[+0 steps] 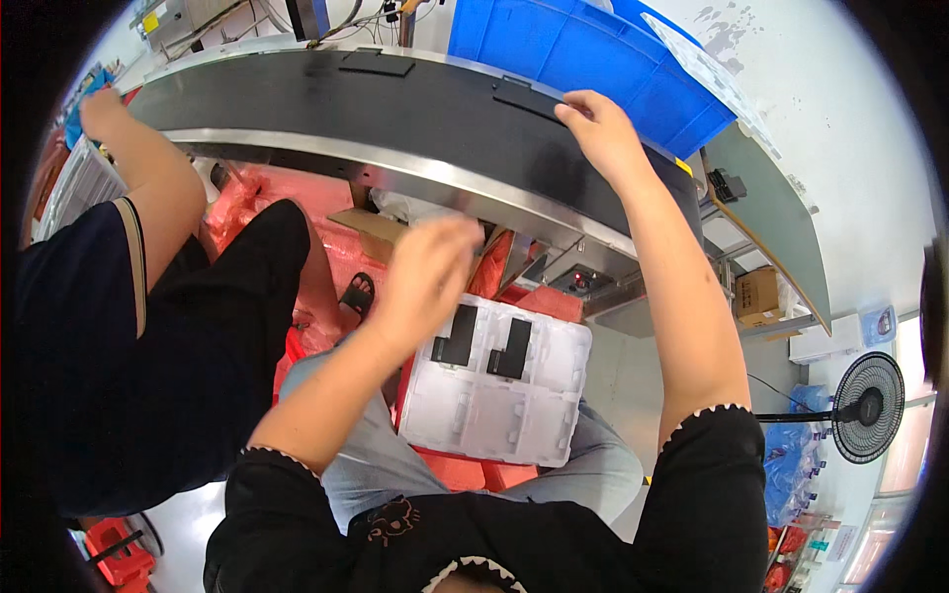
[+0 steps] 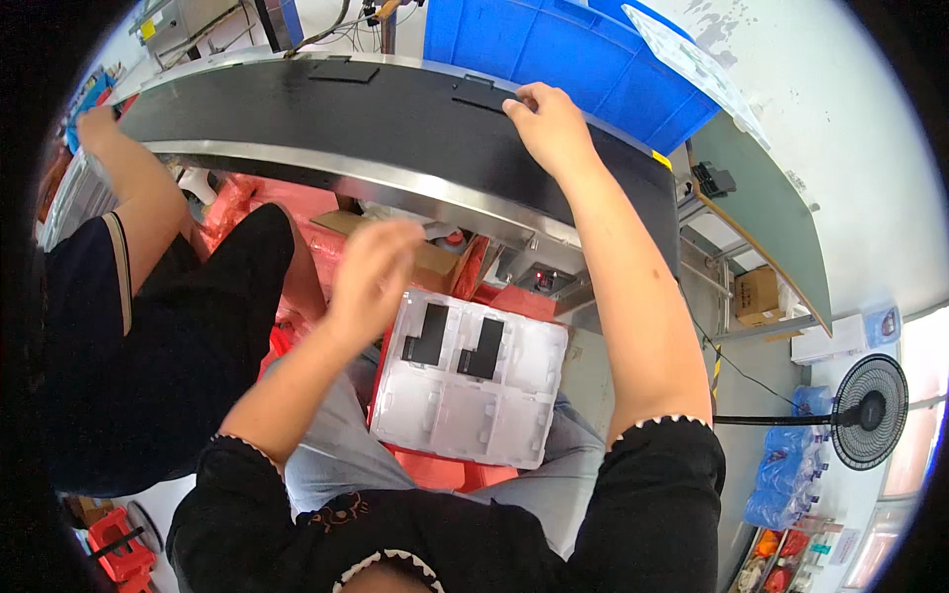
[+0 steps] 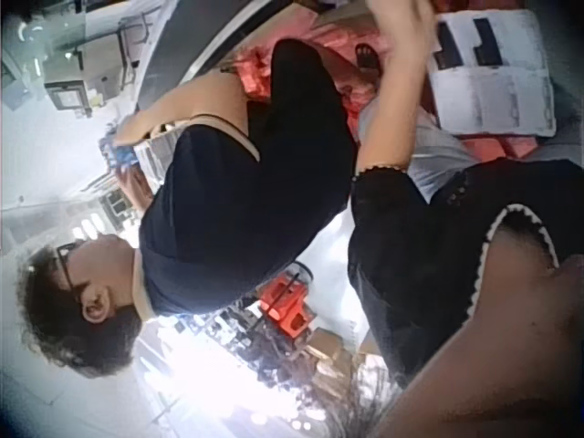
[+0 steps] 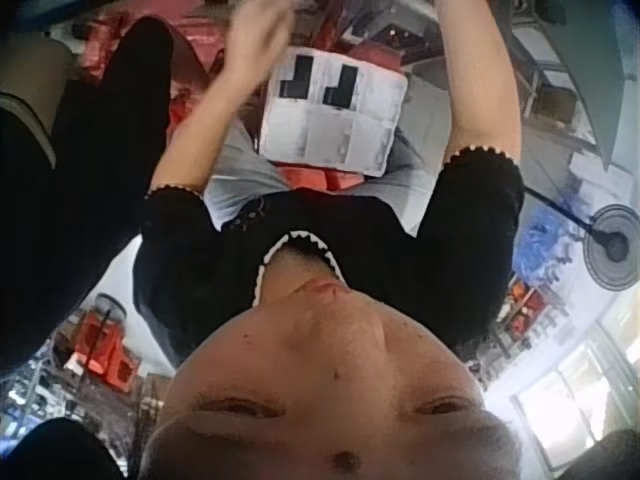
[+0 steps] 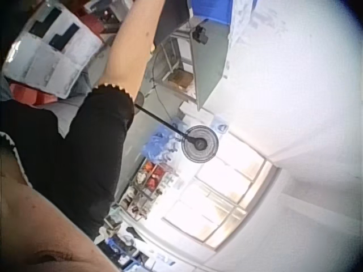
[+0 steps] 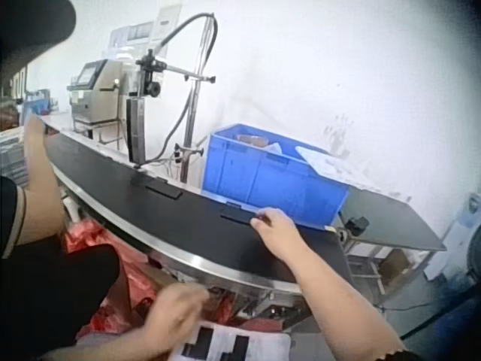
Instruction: Sorting black plastic parts from a conveyor into a compartmentalized tray.
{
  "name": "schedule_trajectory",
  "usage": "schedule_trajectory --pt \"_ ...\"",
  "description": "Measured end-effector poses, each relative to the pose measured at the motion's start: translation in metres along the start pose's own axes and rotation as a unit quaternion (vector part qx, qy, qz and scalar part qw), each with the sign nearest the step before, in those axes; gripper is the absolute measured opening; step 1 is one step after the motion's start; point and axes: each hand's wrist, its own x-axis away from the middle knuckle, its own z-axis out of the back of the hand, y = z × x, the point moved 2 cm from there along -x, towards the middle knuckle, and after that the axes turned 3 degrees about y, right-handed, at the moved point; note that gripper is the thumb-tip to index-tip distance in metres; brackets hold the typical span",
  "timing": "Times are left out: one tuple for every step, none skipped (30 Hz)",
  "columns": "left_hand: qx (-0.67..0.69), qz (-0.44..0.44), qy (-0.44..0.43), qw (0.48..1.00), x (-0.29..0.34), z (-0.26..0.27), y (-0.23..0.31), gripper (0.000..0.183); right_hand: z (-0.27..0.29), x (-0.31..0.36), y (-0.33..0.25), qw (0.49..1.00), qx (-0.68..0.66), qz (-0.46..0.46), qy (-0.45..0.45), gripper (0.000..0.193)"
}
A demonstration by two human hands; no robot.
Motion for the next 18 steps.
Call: schedule_trajectory --pt "-0.021 -0.027 0.034 0.999 -0.029 0.007 -0.005 0.027 -0.007 -0.015 0.017 0.99 0.141 0.005 -0.008 0.037" --pt "-0.039 -0.069 0.074 0.994 -0.057 0.015 -0.013 0.028 -0.015 -0.026 0.026 0.961 0.276 0.012 -0.019 0.043" --pt "-0.054 -0.11 0.114 0.986 -0.084 0.019 -0.025 0.028 -0.018 -0.035 0.028 0.962 0.273 0.012 -0.018 0.043" --pt "-0.099 -0.109 0.109 0.983 -0.107 0.021 -0.04 0.031 -0.021 -0.043 0.031 0.938 0.325 -0.044 -0.112 0.046" --pt "-0.14 -0.108 0.103 0.979 -0.128 0.019 -0.058 0.034 -0.022 -0.044 0.036 0.899 0.374 -0.102 -0.205 0.05" --pt "-0.191 -0.113 0.101 0.97 -0.145 0.018 -0.08 0.04 -0.021 -0.046 0.035 0.902 0.383 -0.077 -0.183 0.051" --pt "-0.234 -0.117 0.099 0.96 -0.159 0.009 -0.102 0.047 -0.017 -0.047 0.036 0.901 0.385 -0.079 -0.186 0.051" --pt "-0.233 -0.115 0.097 0.961 -0.168 0.005 -0.124 0.047 -0.011 -0.049 0.034 0.897 0.385 -0.099 -0.193 0.053" --pt "-0.327 -0.086 0.0 0.941 -0.174 -0.004 -0.147 0.054 -0.005 -0.048 0.034 0.892 0.386 -0.123 -0.2 0.054" --pt "-0.41 -0.059 -0.098 0.905 -0.175 -0.015 -0.165 0.062 0.002 -0.043 0.034 0.898 0.387 -0.125 -0.166 0.054" --pt "-0.402 -0.027 -0.179 0.898 -0.177 -0.024 -0.17 0.063 0.012 -0.039 0.04 0.893 0.393 -0.138 -0.17 0.054" --pt "-0.34 0.023 -0.25 0.906 -0.184 -0.03 -0.173 0.058 0.024 -0.036 0.045 0.907 0.374 -0.132 -0.141 0.052" --pt "-0.276 0.071 -0.32 0.903 -0.192 -0.035 -0.175 0.055 0.033 -0.032 0.052 0.92 0.355 -0.124 -0.111 0.049" --pt "-0.272 0.019 -0.317 0.908 -0.198 -0.033 -0.185 0.052 0.037 -0.03 0.058 0.936 0.336 -0.078 -0.077 0.042" --pt "-0.265 -0.034 -0.315 0.91 -0.203 -0.037 -0.181 0.049 0.043 -0.016 0.056 0.933 0.338 -0.091 -0.082 0.042" --pt "-0.261 -0.057 -0.294 0.918 -0.2 -0.042 -0.176 0.045 0.052 0.0 0.05 0.974 0.202 -0.1 -0.036 0.039" --pt "-0.28 -0.095 -0.264 0.918 -0.196 -0.035 -0.186 0.034 0.056 0.014 0.03 0.994 0.055 -0.096 0.011 0.035" --pt "-0.137 -0.176 -0.209 0.952 -0.19 -0.032 -0.168 0.025 0.061 0.034 0.014 0.995 -0.009 -0.093 0.034 0.031"
